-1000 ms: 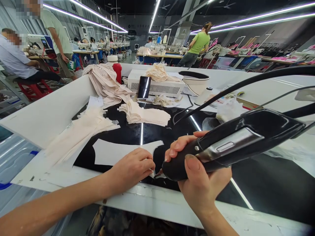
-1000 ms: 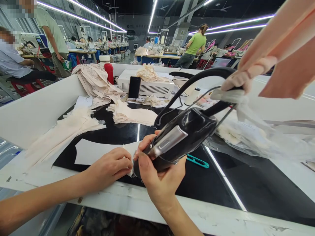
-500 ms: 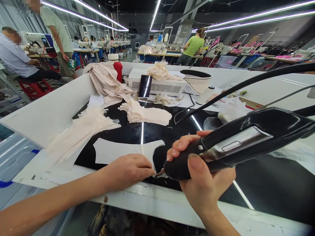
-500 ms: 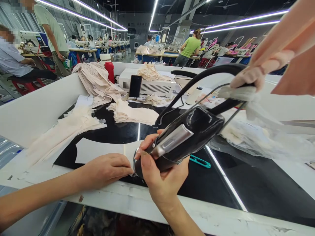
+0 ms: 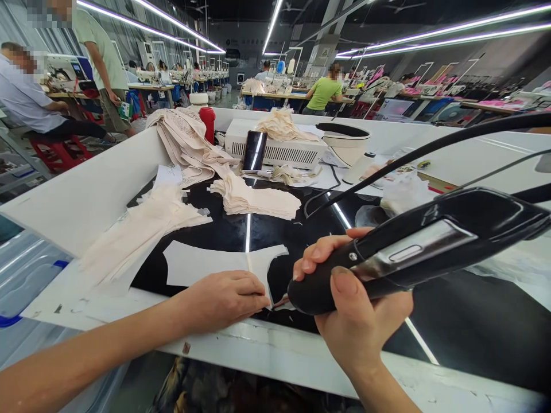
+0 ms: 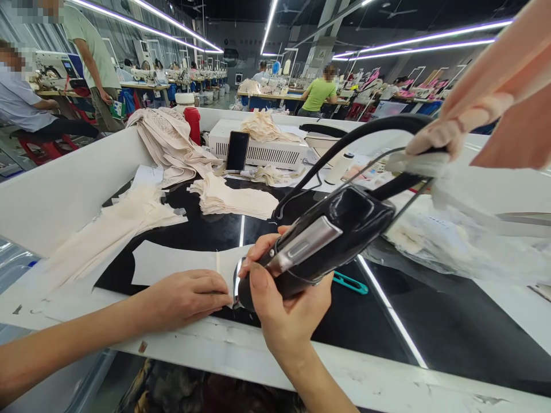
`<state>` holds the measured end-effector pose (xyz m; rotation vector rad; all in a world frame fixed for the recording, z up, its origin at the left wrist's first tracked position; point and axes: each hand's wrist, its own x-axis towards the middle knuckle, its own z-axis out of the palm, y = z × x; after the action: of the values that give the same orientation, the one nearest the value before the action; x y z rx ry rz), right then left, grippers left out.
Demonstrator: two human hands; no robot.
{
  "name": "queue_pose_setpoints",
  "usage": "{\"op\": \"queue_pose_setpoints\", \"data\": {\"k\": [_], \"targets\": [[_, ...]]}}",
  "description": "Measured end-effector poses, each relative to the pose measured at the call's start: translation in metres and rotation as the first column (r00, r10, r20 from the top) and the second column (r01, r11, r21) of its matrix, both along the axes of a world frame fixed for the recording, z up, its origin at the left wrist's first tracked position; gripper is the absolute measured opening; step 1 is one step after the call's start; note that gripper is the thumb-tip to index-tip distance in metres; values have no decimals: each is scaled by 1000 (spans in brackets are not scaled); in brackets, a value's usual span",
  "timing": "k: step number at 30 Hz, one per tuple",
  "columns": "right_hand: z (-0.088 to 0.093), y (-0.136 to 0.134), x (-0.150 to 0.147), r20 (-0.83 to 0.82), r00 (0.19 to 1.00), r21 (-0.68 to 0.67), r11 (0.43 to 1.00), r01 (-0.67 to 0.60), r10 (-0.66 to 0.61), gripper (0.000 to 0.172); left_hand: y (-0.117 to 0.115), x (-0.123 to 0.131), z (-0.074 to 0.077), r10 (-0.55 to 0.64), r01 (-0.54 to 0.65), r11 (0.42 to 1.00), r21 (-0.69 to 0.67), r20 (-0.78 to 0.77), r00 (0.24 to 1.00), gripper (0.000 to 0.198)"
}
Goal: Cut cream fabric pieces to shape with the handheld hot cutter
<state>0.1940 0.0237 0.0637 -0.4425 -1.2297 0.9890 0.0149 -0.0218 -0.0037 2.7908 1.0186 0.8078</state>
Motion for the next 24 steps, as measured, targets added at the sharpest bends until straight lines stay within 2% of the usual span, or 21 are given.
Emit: {"op": "queue_pose_setpoints", "data": {"k": [10, 15, 24], "targets": [[0, 1, -1, -44, 999, -10, 1000, -6, 5, 37, -1, -1, -4, 20, -20, 1000, -13, 27, 999, 27], [-2, 2, -2, -14, 1000, -9, 1000, 2, -2, 35, -2, -1, -7, 18, -17, 999, -28, 44, 999, 25], [-3, 1, -1, -29, 1000, -13, 1000, -5, 4, 36, -1, 1, -7, 20, -21, 1000, 18, 60, 998, 25]]}}
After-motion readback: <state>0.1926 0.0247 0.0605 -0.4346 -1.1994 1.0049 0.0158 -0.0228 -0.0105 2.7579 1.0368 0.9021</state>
